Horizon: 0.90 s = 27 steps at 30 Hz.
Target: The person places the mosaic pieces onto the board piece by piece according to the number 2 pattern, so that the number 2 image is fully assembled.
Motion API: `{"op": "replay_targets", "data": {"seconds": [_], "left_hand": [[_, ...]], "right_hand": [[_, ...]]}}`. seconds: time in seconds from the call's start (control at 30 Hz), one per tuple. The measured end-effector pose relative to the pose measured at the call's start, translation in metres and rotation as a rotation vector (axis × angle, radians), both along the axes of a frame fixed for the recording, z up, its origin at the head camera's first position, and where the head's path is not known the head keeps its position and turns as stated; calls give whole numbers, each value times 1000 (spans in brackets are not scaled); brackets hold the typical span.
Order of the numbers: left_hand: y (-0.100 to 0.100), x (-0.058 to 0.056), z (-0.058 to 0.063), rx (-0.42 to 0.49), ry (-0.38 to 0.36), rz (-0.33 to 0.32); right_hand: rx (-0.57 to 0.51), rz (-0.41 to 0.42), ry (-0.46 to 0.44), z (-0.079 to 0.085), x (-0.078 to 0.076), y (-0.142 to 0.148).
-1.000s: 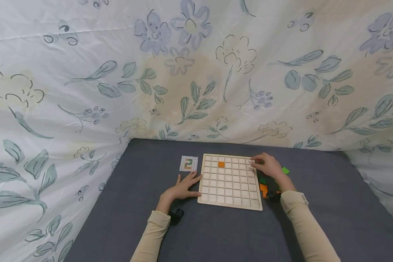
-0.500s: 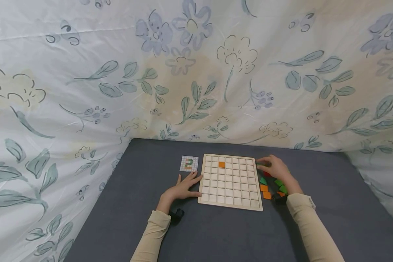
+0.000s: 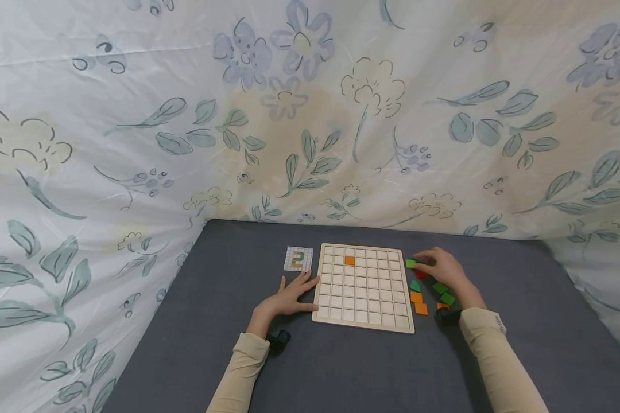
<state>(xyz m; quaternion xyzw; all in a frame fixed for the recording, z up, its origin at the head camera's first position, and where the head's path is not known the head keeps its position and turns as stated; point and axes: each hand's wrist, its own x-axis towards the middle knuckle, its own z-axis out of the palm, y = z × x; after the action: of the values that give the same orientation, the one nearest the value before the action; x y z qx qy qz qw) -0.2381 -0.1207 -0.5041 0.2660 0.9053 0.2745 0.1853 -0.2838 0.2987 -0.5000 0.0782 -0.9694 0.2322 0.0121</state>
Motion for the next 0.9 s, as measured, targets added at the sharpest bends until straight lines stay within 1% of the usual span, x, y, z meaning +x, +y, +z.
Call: {"op": "replay_targets", "data": {"seconds": [0.47, 0.73, 0.9], "left_hand": [[0, -1, -1, -2, 4, -4], [0, -1, -1, -5, 5, -4], [0, 0, -1, -4, 8, -5]], "right_hand": [[6, 9, -22, -2, 1, 8], [11, 13, -7, -9, -3, 6], [8, -5, -7, -10, -4, 2]]}}
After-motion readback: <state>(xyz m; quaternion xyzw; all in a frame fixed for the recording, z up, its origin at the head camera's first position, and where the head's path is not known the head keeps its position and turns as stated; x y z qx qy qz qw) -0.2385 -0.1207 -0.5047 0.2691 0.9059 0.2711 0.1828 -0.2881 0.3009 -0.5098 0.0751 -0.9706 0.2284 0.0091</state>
